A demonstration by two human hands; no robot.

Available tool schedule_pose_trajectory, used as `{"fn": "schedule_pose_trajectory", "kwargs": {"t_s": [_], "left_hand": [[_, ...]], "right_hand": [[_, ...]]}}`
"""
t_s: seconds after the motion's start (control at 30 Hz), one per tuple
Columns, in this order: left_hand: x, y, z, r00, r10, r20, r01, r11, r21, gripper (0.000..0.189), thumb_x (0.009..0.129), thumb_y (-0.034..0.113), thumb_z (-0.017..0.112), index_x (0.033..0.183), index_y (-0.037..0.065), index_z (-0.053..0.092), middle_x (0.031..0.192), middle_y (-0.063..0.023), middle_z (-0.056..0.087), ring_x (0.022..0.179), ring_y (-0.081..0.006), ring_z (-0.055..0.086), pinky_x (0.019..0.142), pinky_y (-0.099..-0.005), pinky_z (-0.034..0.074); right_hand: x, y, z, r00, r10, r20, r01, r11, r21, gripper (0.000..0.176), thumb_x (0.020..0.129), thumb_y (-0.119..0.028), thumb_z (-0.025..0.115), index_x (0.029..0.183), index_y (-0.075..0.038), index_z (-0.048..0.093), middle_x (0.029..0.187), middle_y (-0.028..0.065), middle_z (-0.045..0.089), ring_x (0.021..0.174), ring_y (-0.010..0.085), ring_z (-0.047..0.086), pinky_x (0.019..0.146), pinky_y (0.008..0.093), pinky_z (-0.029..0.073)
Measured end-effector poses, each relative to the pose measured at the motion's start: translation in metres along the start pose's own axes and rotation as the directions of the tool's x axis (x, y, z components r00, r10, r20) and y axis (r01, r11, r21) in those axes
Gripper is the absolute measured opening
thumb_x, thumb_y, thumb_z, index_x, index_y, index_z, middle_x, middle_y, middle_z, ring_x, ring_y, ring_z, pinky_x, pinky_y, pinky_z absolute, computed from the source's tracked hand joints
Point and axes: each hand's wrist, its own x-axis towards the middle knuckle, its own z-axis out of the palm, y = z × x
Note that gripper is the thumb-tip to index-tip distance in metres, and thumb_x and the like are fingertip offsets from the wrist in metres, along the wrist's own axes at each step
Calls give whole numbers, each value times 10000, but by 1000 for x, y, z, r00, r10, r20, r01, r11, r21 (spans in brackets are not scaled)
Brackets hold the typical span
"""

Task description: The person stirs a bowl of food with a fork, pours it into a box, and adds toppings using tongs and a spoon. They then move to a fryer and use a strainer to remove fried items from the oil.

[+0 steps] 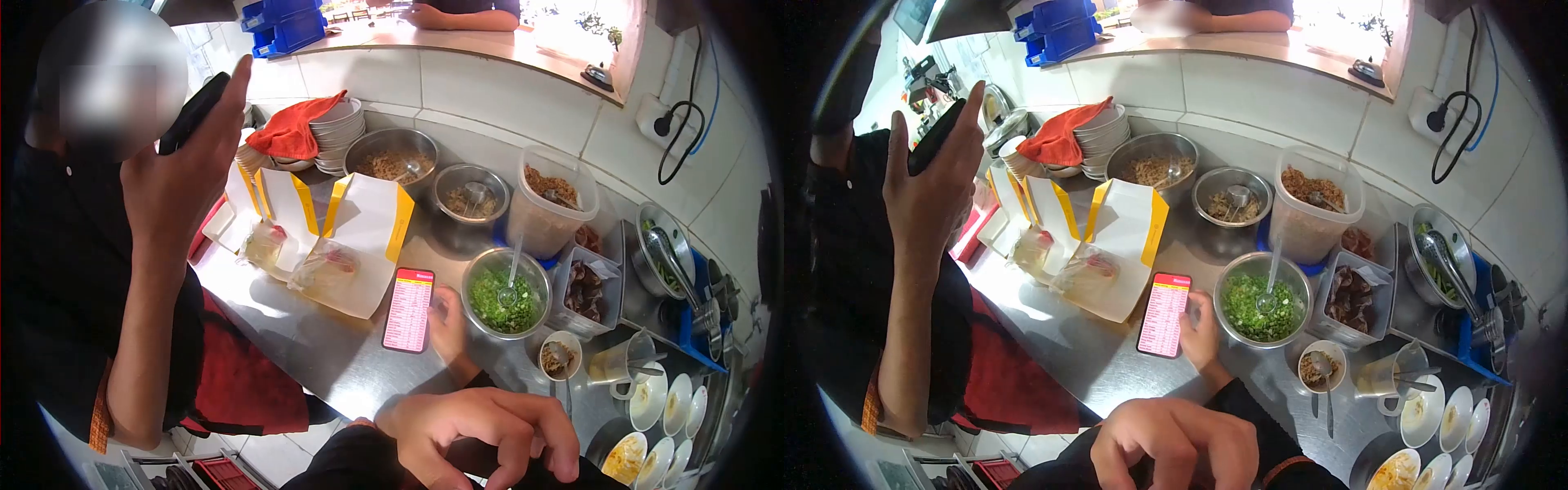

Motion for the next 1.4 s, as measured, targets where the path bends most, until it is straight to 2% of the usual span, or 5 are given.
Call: {"fn": "schedule_pose_trajectory", "kwargs": {"t_s": [0.5, 0.83, 1.03, 1.2, 1.4], "left_hand": [[-2, -10, -12, 975, 221, 5, -218, 959, 179, 192, 787, 191, 666, 731, 17, 605, 1068, -243, 521, 918, -300, 521, 768, -355, 436], [-3, -5, -3, 983, 180, -45, -165, 958, 236, 185, 797, 170, 656, 765, -10, 630, 1098, -257, 496, 919, -311, 535, 768, -365, 462], [3, -18, -5, 978, 208, 1, -207, 976, 64, 170, 797, 160, 636, 741, 0, 620, 1140, -257, 468, 847, -280, 548, 724, -327, 457], [-4, -9, -1, 998, 54, -16, -53, 998, 21, 183, 793, 187, 634, 727, 19, 610, 1108, -237, 493, 816, -251, 536, 693, -307, 438], [-2, -15, -2, 978, 205, -42, -197, 968, 155, 189, 807, 207, 624, 716, 46, 585, 1033, -210, 529, 819, -241, 531, 683, -300, 435]], "right_hand": [[0, 7, -2, 1000, -20, 12, 21, 1000, -6, 357, 804, -9, 560, 1147, -38, 464, 1217, 110, 466, 1161, 221, 438, 965, 358, 356], [1, 11, 0, 998, -63, -17, 63, 998, -26, 355, 791, -2, 554, 1133, -29, 464, 1226, 147, 464, 1168, 257, 445, 976, 355, 352], [2, 17, 2, 996, -83, -32, 82, 996, -19, 342, 776, -34, 557, 1109, -23, 477, 1207, 173, 486, 1150, 306, 469, 976, 363, 352], [2, 20, 2, 997, -75, -16, 75, 997, 6, 349, 780, -15, 545, 1121, -21, 470, 1215, 161, 476, 1159, 279, 457, 994, 363, 333], [1, 6, 0, 999, -44, 3, 44, 999, 19, 359, 799, 26, 528, 1146, -24, 454, 1237, 133, 450, 1194, 240, 414, 1008, 358, 314]]}}
